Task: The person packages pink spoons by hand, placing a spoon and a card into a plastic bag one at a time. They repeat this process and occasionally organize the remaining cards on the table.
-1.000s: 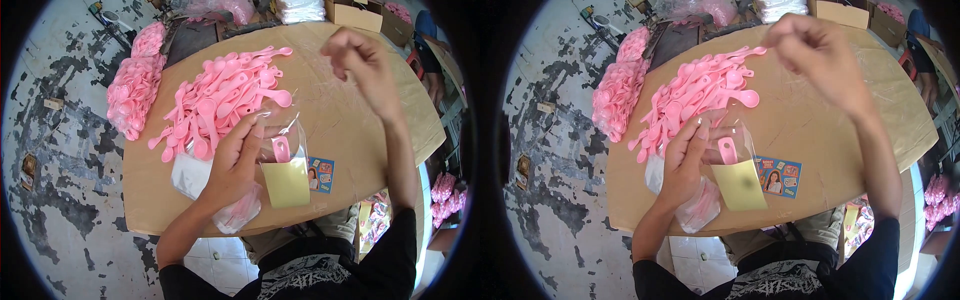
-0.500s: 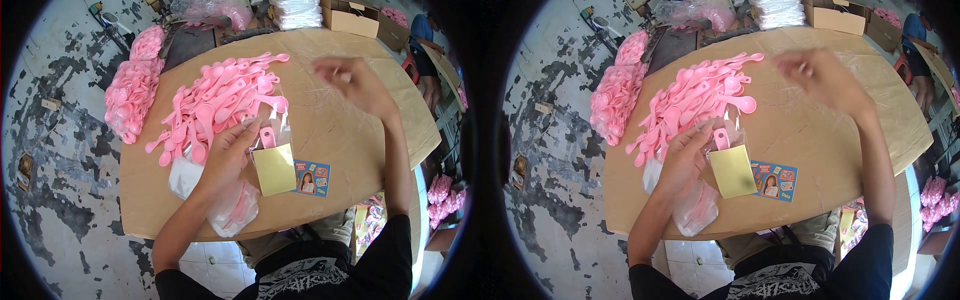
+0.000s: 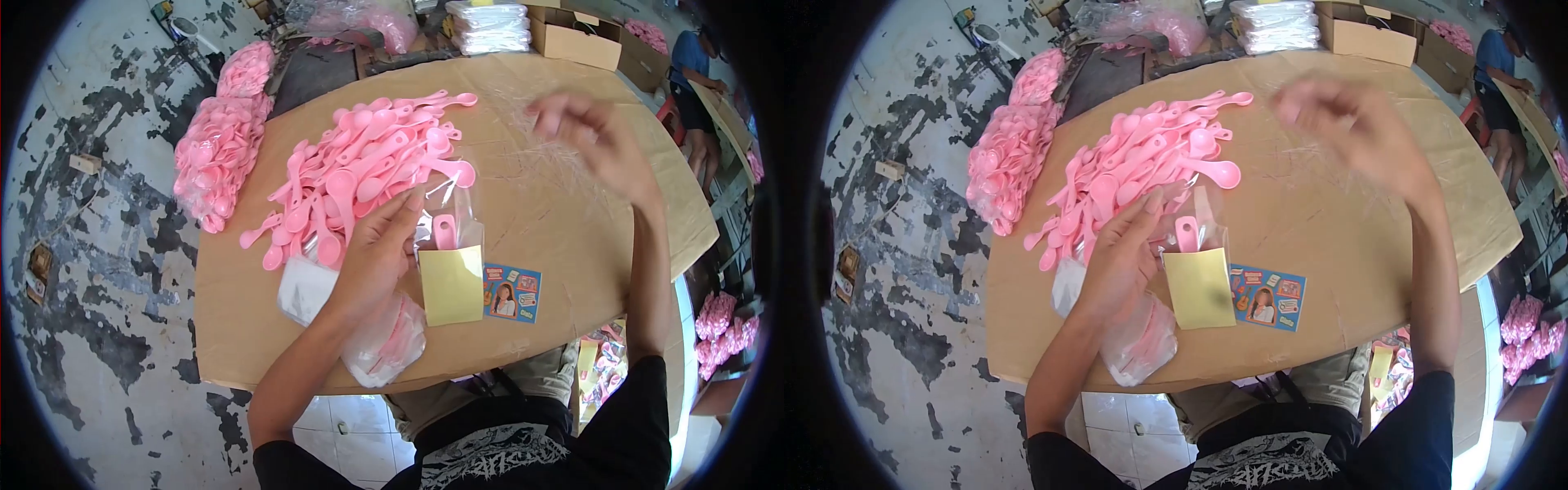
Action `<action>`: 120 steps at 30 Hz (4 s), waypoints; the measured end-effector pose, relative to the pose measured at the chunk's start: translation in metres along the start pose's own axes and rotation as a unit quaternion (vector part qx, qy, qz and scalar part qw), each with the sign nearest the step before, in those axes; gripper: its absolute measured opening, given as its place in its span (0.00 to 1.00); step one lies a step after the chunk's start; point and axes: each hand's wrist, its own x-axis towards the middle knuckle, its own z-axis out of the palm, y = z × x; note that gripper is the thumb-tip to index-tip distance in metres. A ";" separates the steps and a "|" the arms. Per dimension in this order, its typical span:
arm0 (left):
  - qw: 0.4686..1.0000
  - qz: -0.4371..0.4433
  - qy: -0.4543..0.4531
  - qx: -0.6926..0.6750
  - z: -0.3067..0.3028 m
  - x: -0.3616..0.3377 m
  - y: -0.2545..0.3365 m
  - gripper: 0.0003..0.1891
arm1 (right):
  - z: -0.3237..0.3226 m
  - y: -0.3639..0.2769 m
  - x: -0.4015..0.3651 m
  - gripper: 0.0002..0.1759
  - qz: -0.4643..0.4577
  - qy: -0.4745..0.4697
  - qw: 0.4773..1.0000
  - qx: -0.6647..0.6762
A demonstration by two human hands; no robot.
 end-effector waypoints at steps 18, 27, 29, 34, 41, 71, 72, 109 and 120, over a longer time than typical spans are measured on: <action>0.997 0.058 -0.051 -0.021 -0.003 0.000 0.000 0.18 | 0.086 -0.008 -0.013 0.11 0.057 -0.105 0.963 0.243; 0.965 0.117 -0.118 0.202 -0.021 0.004 0.011 0.13 | 0.078 0.002 -0.011 0.21 -0.025 -0.120 0.976 0.179; 0.947 0.171 -0.131 0.237 -0.024 0.006 0.008 0.13 | 0.076 0.005 -0.009 0.21 -0.086 -0.119 0.980 0.135; 0.929 0.192 -0.142 0.284 -0.028 0.007 0.007 0.15 | 0.076 0.014 -0.006 0.16 -0.194 -0.097 0.973 0.081; 0.949 0.135 -0.165 0.230 -0.029 0.003 0.014 0.09 | 0.077 0.014 -0.006 0.14 -0.193 -0.099 0.975 0.041; 0.821 -0.081 -0.373 0.425 -0.103 -0.024 0.075 0.10 | 0.148 -0.056 -0.013 0.16 -0.067 -0.254 0.958 -0.113; 0.810 -0.122 -0.405 0.407 -0.109 -0.022 0.073 0.11 | 0.160 -0.052 -0.007 0.17 -0.058 -0.287 0.949 -0.112; 0.995 0.100 -0.001 0.018 -0.010 0.001 0.014 0.19 | 0.053 0.010 -0.056 0.14 0.023 -0.209 0.978 0.009; 0.998 0.058 -0.001 0.017 -0.006 0.005 -0.015 0.19 | 0.084 -0.002 -0.041 0.10 0.042 -0.164 0.984 0.056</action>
